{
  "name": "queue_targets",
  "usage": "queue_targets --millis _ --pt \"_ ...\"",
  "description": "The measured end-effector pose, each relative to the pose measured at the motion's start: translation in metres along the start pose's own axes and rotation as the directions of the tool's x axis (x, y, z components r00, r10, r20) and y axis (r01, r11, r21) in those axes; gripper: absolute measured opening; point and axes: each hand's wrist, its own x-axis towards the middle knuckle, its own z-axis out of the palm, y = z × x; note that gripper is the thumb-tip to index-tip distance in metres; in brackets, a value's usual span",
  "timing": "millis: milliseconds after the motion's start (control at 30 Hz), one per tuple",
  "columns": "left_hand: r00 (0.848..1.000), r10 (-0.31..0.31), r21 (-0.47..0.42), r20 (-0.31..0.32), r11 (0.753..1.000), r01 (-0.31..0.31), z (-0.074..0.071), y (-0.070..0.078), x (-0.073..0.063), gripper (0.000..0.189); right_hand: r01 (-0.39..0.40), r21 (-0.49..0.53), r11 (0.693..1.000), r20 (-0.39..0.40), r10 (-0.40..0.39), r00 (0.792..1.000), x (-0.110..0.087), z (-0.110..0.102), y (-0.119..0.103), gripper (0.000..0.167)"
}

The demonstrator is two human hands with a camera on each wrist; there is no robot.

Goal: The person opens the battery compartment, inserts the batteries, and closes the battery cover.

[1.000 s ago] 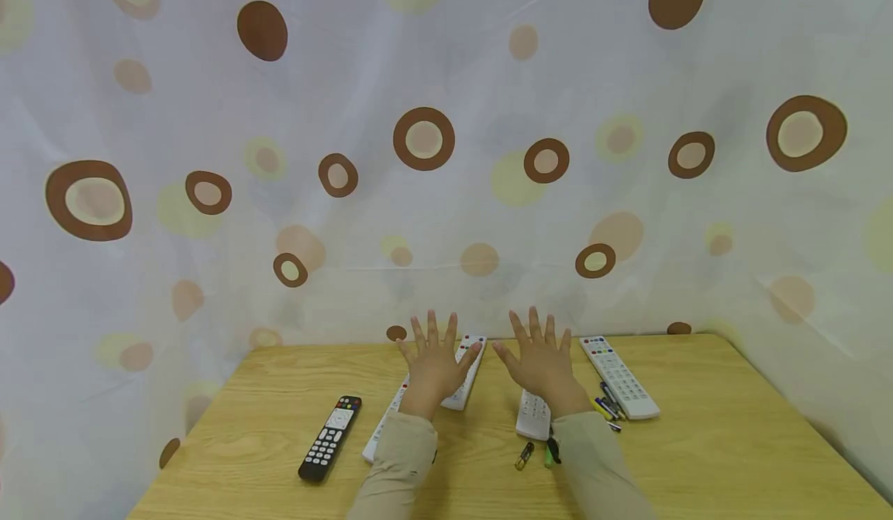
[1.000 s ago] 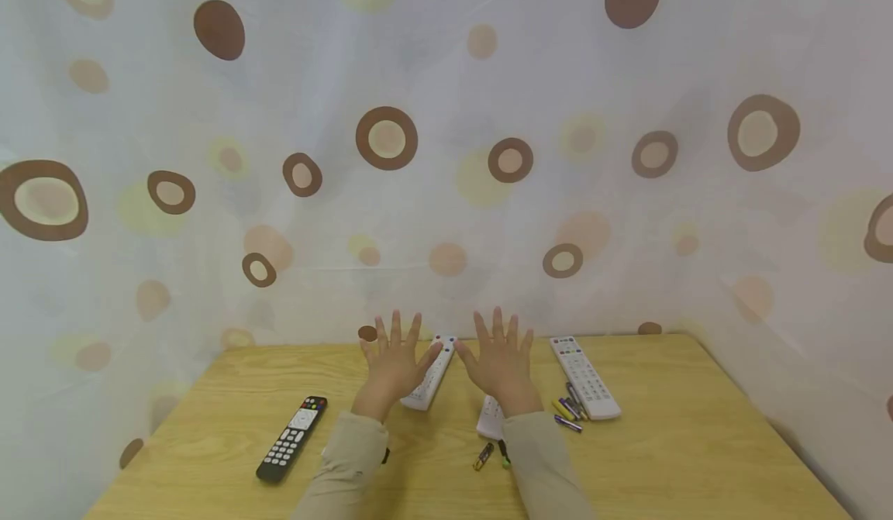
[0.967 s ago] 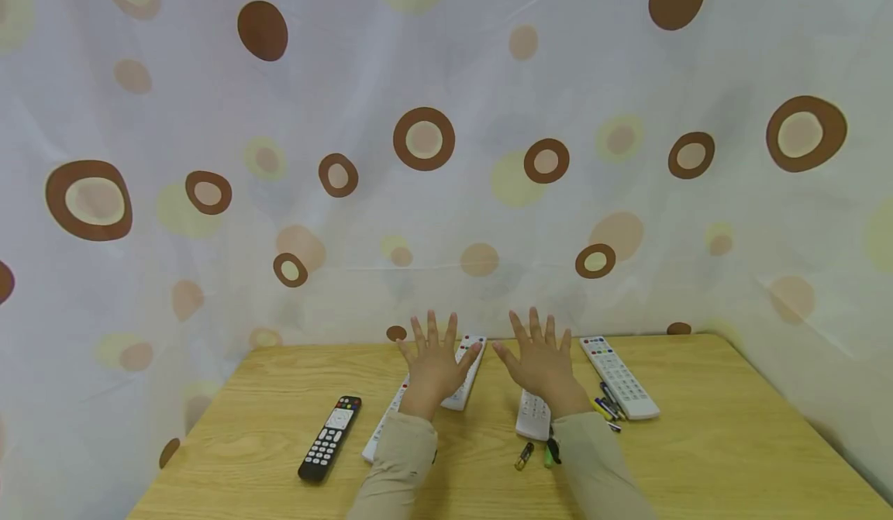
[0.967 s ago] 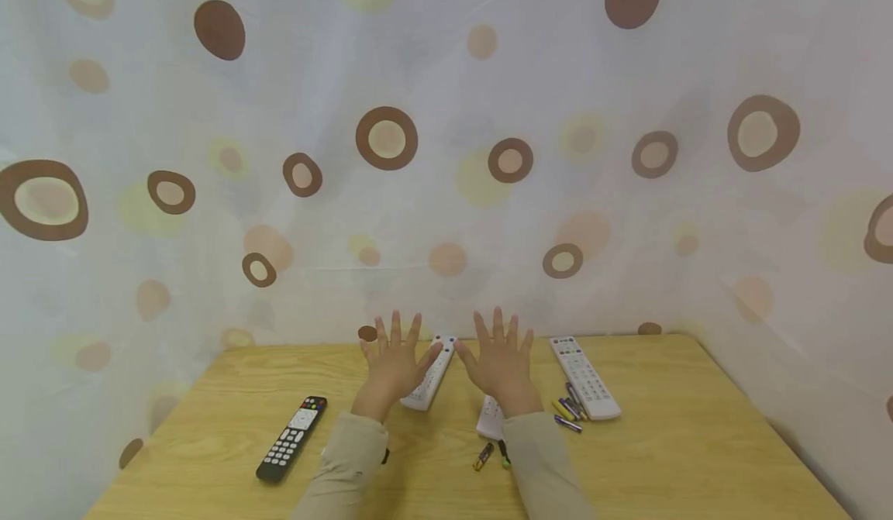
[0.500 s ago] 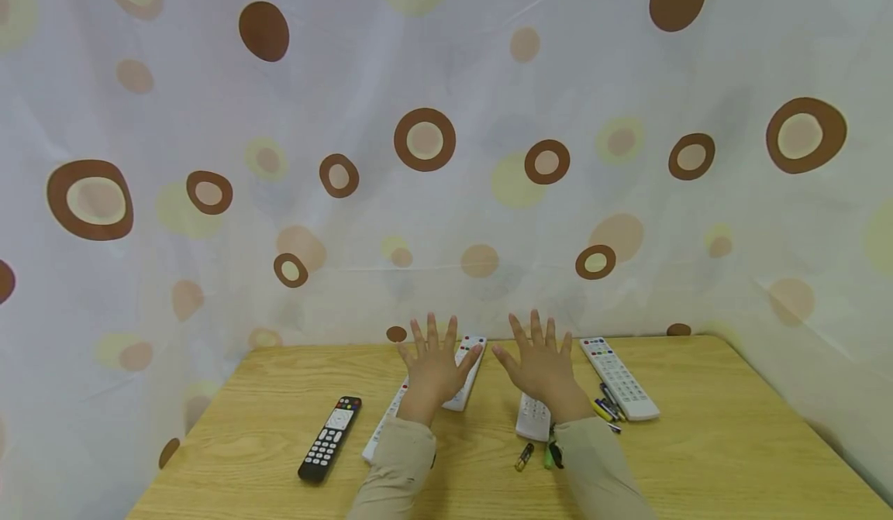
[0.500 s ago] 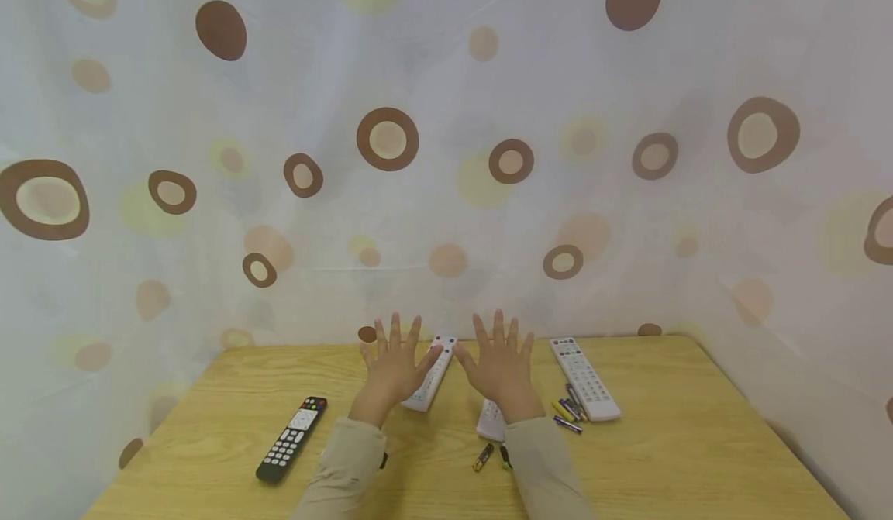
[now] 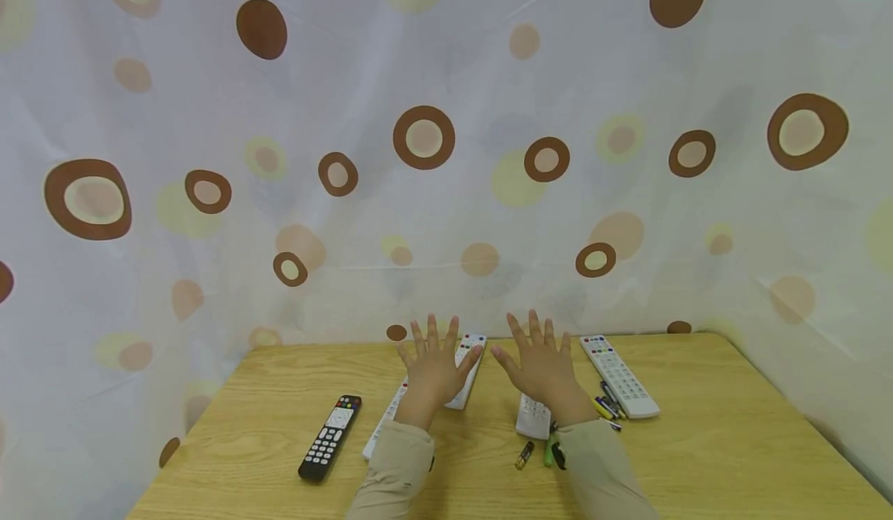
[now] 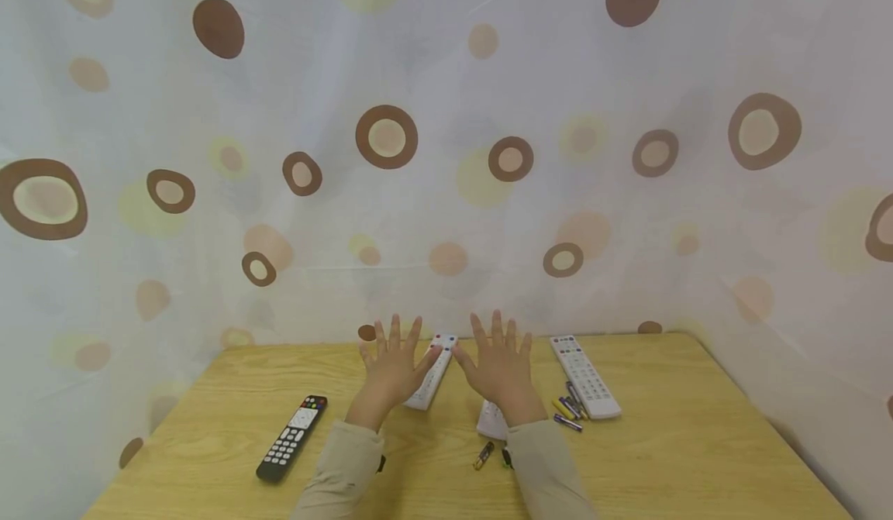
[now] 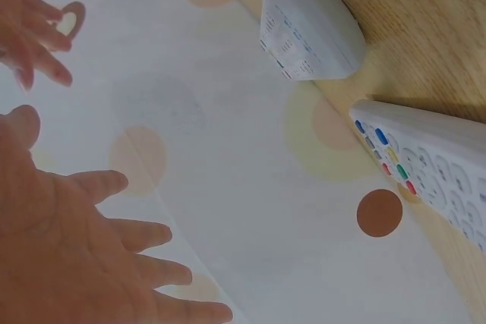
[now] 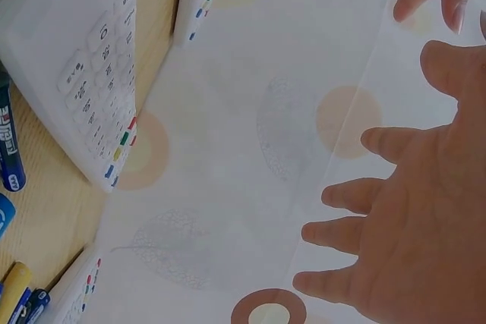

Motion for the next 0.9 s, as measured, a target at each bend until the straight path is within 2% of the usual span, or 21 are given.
queue_targets --millis 567,900 --pt "0.998 0.04 -0.015 -0.038 0.999 -0.041 -0.005 0.0028 -0.0048 0.071 0.049 0.005 0.999 -0.028 -0.049 0.998 -0.006 -0.0037 -0.0038 0.07" --pt "0.998 0.042 -0.006 -0.052 0.999 -0.042 -0.0064 0.001 -0.007 0.067 0.084 0.009 0.996 -0.07 -0.083 0.994 -0.0088 -0.0052 -0.0073 0.069"
